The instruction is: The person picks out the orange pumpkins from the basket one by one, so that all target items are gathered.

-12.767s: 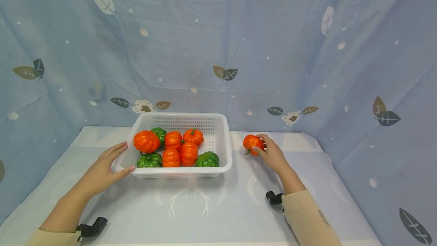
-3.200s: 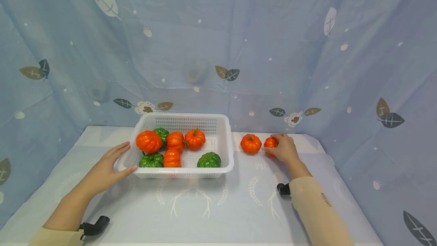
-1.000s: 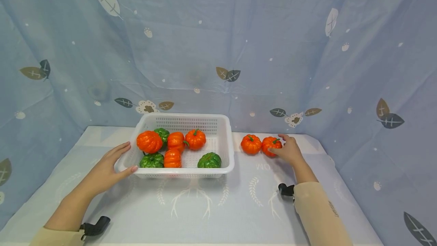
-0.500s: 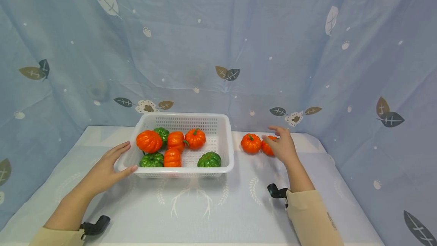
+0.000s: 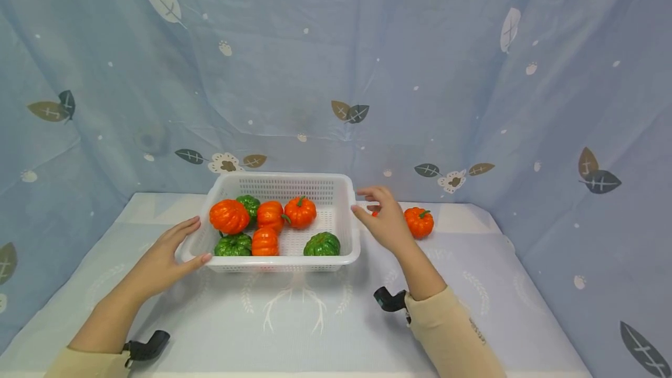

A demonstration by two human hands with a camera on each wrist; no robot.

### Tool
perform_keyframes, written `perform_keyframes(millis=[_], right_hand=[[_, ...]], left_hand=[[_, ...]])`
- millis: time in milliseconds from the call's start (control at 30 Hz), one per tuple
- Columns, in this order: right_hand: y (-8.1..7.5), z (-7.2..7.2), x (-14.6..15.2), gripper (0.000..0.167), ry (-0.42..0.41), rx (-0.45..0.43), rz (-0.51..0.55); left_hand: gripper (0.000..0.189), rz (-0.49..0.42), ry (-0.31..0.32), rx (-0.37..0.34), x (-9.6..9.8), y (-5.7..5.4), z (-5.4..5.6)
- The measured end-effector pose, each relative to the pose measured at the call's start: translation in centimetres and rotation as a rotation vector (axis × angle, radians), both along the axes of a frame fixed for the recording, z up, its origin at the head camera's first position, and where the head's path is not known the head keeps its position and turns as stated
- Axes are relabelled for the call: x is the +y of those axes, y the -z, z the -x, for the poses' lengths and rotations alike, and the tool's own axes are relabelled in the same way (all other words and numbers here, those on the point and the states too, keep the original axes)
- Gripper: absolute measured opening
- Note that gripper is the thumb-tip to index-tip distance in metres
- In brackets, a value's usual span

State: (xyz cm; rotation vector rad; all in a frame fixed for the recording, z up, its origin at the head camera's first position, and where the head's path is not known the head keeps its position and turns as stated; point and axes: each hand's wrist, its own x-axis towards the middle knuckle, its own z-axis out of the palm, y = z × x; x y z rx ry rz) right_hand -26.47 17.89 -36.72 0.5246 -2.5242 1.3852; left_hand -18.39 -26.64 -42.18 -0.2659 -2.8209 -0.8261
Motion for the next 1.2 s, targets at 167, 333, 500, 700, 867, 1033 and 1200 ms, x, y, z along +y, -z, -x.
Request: perform_keyframes(millis=[167,333,500,700,867,1033,1200], right_hand=[[0.4,-0.2,-4.2,0.036,-0.122,0.013,-0.012],[1.5,-0.3,-8.1,0.036,-0.216,-0.001,-0.073],[2.2,-0.2,-10.6,0.036,-0.277,-0.03,-0.127],[2.8,-0.1,-12.9,0.039,-0.34,-0.043,-0.198],[2.8,-0.3,-14.4,0.043,-0.38,-0.081,-0.254],[2.9,-0.2,-15.2,0.048,-0.4,-0.118,-0.346],[3.1,0.4,-15.8,0.052,-0.412,-0.164,-0.432]], left_hand=[[0.094,-0.002,-0.011,-0.008,0.0,0.0,0.0],[0.094,0.001,-0.015,-0.006,-0.2,0.0,0.0],[0.094,0.007,-0.008,0.002,-0.2,0.0,0.1],[0.095,0.009,-0.01,-0.004,-0.2,0.0,0.1],[0.095,0.01,-0.008,-0.009,-0.1,-0.1,0.0],[0.094,0.007,-0.003,-0.006,-0.1,-0.1,0.0],[0.094,0.004,0.0,-0.01,0.0,-0.2,-0.1]])
